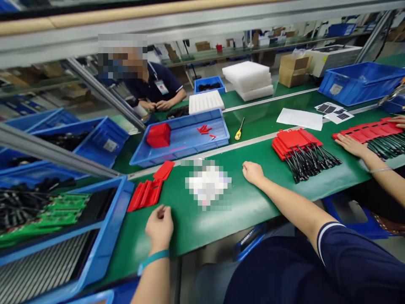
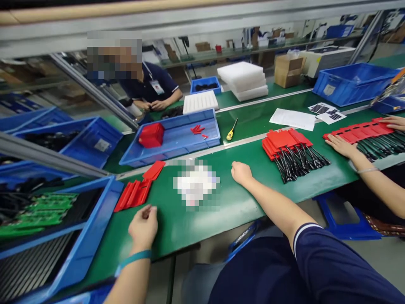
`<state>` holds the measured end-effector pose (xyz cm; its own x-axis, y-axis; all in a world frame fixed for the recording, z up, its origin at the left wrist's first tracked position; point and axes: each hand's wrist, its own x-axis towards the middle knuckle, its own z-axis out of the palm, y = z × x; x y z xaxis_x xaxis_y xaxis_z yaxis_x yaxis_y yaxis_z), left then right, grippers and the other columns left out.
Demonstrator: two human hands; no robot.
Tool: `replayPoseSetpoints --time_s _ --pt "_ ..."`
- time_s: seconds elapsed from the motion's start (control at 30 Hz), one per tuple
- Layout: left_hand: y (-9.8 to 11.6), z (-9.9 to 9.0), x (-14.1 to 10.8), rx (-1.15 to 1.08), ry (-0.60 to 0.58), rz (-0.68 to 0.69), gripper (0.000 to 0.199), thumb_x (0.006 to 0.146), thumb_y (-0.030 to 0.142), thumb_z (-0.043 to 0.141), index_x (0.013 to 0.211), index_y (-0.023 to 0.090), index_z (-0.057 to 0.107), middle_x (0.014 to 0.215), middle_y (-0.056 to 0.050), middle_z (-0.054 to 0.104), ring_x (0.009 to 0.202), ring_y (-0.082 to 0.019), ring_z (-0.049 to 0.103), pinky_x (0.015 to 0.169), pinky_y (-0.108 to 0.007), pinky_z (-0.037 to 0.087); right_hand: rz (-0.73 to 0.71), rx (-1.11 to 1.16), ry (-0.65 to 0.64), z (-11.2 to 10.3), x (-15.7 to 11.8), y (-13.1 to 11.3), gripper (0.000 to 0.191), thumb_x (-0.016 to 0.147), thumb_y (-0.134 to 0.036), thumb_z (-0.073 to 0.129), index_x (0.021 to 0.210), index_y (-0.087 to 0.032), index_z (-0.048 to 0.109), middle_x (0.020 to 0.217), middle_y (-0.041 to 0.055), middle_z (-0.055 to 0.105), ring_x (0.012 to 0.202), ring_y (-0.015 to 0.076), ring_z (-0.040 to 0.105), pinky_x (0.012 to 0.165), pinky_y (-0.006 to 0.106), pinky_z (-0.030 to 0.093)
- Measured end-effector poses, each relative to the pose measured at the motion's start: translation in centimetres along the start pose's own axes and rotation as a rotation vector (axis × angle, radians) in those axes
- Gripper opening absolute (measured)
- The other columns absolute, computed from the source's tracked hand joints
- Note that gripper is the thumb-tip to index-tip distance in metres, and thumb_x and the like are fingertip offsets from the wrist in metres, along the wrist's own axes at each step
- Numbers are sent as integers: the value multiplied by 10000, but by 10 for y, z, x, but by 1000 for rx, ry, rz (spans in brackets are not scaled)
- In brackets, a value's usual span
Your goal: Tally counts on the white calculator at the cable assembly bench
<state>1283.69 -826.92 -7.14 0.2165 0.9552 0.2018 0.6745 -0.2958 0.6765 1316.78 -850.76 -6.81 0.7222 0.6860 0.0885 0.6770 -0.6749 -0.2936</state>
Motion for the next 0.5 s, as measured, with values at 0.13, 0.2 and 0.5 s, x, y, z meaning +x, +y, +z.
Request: replayPoseSetpoints --time_s 0.13,0.2,0.5 --pt "-25 19 -4 358 92 269 497 933 450 418 1053 84 731 1035 -223 675 1078 -379 644 978 -522 545 -11 16 12 0 -1 1 286 1033 -244 455 1157 -220 712 1156 59 763 1050 210 690 856 270 484" --pt "-25 20 -6 383 77 306 484 941 450 430 1065 91 731 1039 -204 662 1041 -350 644 943 -476 553 -19 22 13 1 -1 2 295 1035 -240 447 1163 -216 711 1169 61 762 1068 211 688 863 269 484" --pt "-30 21 -3 384 89 282 390 963 391 440 1022 119 713 1001 -158 629 990 -303 625 892 -409 527 -30 22 5 5 2 4 314 1037 -262 433 1176 -223 713 1213 58 756 1089 217 689 879 279 493"
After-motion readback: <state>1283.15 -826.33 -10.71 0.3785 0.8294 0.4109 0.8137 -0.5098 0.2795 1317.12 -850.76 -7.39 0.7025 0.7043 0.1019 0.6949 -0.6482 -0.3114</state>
